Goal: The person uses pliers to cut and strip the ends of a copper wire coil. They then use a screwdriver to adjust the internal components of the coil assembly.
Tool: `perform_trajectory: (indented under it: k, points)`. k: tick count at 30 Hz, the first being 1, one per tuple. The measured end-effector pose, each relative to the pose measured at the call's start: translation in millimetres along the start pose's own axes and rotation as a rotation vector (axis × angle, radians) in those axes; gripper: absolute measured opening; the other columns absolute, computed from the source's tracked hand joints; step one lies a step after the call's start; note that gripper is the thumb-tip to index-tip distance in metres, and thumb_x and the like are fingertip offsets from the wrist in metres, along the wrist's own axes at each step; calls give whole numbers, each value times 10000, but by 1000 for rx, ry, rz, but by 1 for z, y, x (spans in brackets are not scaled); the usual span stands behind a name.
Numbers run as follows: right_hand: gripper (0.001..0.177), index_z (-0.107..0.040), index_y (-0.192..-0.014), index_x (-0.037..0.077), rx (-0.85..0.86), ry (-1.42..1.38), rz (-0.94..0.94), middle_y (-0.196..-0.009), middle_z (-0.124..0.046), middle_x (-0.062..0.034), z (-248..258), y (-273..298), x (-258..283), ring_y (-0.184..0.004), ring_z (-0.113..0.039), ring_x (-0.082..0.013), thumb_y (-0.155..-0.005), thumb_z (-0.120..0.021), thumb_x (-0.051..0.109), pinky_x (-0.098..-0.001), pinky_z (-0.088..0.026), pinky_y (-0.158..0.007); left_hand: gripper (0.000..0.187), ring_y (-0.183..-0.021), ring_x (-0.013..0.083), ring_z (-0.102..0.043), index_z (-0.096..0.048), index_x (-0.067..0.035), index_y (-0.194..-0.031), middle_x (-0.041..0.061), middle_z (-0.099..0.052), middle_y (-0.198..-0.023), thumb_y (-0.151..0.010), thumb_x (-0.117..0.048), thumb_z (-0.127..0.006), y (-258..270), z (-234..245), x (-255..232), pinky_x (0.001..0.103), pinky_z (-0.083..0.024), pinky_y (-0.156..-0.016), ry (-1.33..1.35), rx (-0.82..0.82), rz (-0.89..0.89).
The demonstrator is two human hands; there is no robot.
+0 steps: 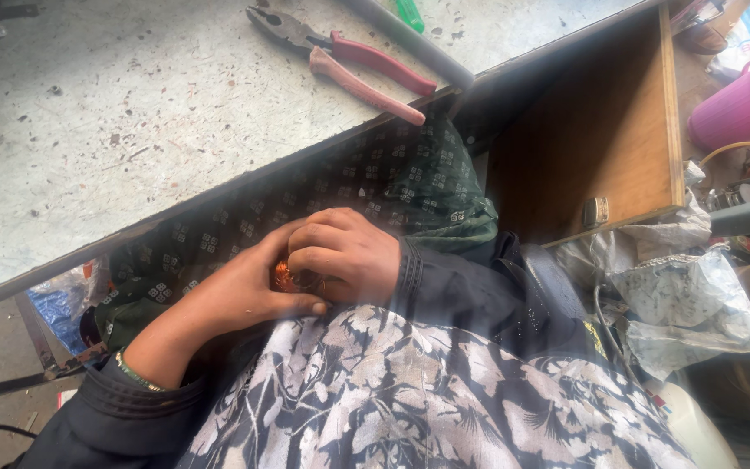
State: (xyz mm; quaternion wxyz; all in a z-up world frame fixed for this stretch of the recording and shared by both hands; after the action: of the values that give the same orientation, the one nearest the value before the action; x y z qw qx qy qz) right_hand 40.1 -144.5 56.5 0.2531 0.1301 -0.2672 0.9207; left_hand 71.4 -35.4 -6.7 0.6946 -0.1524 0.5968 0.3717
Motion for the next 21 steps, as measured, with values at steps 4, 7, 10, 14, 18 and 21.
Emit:
perform_trajectory:
  k: [4,7,10,14,18,21]
  points:
    - [520,-668,-1220,139,15,-23,-28,-1255,-622,-44,0,-4,4,-1266,-571,-305,-732,-846,164,-467,-466,-1092,1082,-1272,225,-621,-405,-97,-1503,120,-631,-1372,-580,-229,-954,0,-5,-1,363,-531,-1009,85,33,-23]
    - [547,-672,-1238,151,4,-19,-36,-1280,-606,-52,3,-5,6,-1293,-550,-316,-721,-849,177,-473,-459,-1105,1050,-1249,224,-631,-420,-64,-1491,129,-636,-1349,-595,-214,-948,0,-5,0,358,-558,-989,212,23,-57]
    - [517,-670,-1229,148,-42,31,-9,-1314,-588,-70,8,-4,8,-1321,-532,-320,-742,-842,180,-475,-459,-1115,1066,-1237,208,-630,-407,-74,-1499,112,-626,-1344,-580,-201,-933,1,-2,1,339,-575,-963,315,14,-50]
    - [453,-670,-1148,134,-31,144,42,-1296,-587,-90,6,-1,9,-1318,-537,-315,-723,-818,186,-495,-455,-1102,952,-1148,177,-684,-482,-66,-1414,96,-698,-1226,-589,-179,-944,-2,-10,3,300,-567,-934,46,44,24]
    - [390,-666,-1102,127,-56,197,94,-1283,-612,-76,1,3,10,-1305,-550,-293,-746,-810,192,-483,-460,-1083,790,-1017,169,-732,-586,-45,-1310,95,-749,-1114,-611,-188,-925,-2,-5,5,307,-603,-853,6,7,51]
    - [364,-670,-1096,138,-65,209,93,-1211,-611,-39,-2,2,8,-1294,-564,-253,-769,-823,186,-466,-473,-1094,727,-980,165,-743,-633,-47,-1267,94,-764,-1079,-618,-213,-916,-3,-5,8,308,-606,-833,-47,-6,99]
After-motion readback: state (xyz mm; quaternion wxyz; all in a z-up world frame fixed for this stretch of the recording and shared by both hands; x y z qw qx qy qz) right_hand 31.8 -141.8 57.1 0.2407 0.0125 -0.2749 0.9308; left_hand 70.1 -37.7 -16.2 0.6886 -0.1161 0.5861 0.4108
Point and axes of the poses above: each hand's wrist, its own y-axis away from the middle knuckle, its own z-axis out of the back of the hand, x = y × z, the point moved 8 cm from there along -y, towards the middle knuckle
